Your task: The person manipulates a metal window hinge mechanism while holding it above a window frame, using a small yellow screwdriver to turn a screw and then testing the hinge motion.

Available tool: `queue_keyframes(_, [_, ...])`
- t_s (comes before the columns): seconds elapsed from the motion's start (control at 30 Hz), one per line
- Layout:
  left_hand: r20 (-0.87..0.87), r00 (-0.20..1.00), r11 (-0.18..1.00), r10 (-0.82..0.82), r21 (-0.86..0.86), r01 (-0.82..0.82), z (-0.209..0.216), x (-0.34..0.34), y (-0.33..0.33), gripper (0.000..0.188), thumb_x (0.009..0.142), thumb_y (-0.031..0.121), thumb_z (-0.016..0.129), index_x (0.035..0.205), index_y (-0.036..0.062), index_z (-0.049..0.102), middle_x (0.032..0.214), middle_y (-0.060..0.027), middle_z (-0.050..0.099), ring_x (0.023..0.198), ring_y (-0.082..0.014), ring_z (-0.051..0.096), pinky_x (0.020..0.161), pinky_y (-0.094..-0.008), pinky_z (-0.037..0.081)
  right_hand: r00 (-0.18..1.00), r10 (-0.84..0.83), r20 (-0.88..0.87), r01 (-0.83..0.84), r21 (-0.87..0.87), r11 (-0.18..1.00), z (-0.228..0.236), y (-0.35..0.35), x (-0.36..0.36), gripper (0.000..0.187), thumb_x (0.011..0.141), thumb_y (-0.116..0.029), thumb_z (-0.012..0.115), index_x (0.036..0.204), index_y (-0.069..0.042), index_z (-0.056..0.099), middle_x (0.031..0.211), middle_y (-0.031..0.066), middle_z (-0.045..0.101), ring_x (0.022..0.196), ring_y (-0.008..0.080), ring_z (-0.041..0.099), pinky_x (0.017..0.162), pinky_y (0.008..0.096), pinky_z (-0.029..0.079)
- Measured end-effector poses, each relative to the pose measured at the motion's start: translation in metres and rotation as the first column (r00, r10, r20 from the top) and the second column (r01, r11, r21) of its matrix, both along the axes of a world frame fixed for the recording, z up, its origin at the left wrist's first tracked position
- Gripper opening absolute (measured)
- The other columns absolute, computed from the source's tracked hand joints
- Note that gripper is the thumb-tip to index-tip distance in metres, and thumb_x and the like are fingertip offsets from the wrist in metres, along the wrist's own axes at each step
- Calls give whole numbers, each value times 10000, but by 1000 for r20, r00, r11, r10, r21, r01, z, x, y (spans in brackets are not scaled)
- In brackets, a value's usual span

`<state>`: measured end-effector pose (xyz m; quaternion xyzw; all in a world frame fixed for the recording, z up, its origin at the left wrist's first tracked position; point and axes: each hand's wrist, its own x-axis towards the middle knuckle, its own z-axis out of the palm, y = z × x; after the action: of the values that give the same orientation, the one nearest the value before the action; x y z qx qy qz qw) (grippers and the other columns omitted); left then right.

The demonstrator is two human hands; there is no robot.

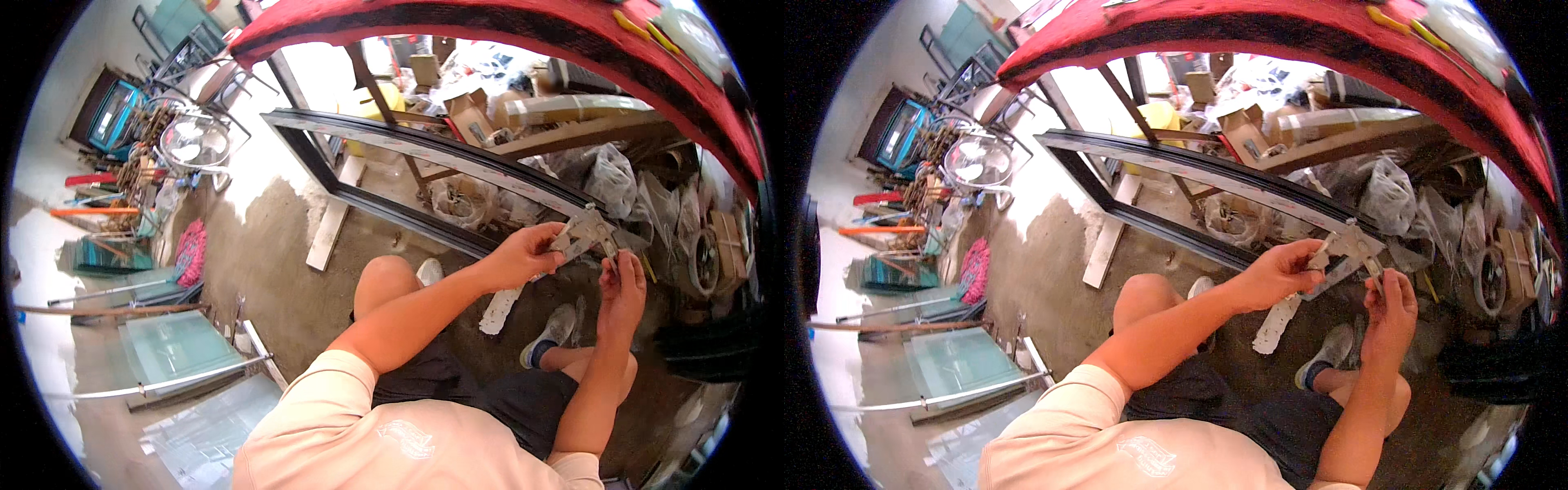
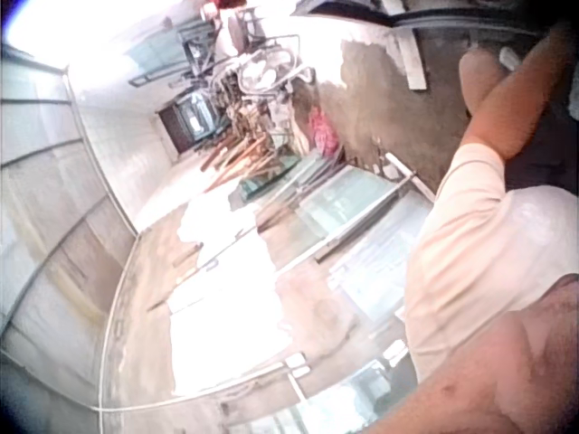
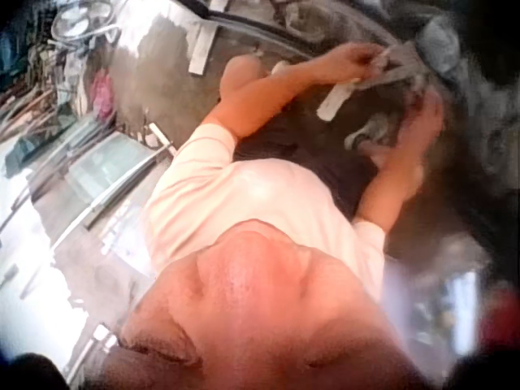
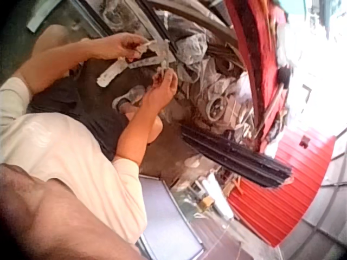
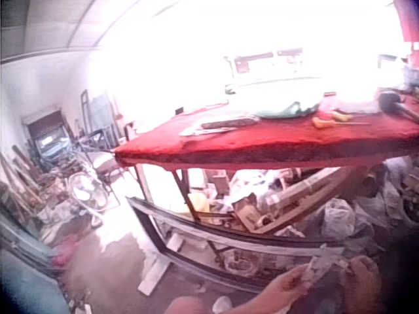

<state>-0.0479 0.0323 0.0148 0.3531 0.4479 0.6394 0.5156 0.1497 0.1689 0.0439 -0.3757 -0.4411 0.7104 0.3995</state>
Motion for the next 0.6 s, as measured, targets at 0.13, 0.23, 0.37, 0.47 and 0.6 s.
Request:
queue_keyframes(0.13, [-94,995,999,38,-4,-38,-1,-4,0,458,1043,54,649,1482,7,527,1060,-5,625,899,-105,559,829,-307,503,972,45,230,-83,160,984,7,-2,-3,213,1051,-287,707,1063,-76,732,917,46,743,770,113,626,713,297,497])
queue_keyframes(0.23, [-253,963,995,92,-8,-97,-2,-5,0,454,1029,31,640,1470,-2,534,1054,-25,643,892,-112,571,832,-309,509,944,56,326,-141,244,959,7,-5,-3,236,1042,-298,720,1086,-67,733,933,35,743,796,114,623,736,300,486])
queue_keyframes(0.37, [-363,918,986,158,4,-168,-4,-5,-3,459,1008,9,641,1456,-15,545,1106,-63,684,913,-134,610,859,-328,529,897,85,435,-222,274,936,14,-11,-9,274,1035,-288,726,1147,-38,731,985,48,745,878,120,658,779,306,512])
queue_keyframes(0.47, [-413,897,986,155,4,-168,-2,-2,-6,465,989,33,667,1442,-7,568,1149,-129,719,942,-187,672,879,-366,545,850,105,516,-299,310,902,15,-17,-11,302,1032,-257,727,1198,-5,721,1020,59,746,920,133,677,817,315,529])
queue_keyframes(0.6, [-424,903,996,67,-26,-86,1,3,3,446,995,74,692,1422,-4,585,1128,-140,734,946,-188,705,827,-358,568,840,95,533,-310,330,891,9,-10,-3,301,1005,-192,741,1207,30,718,1024,61,754,925,132,676,822,314,537])
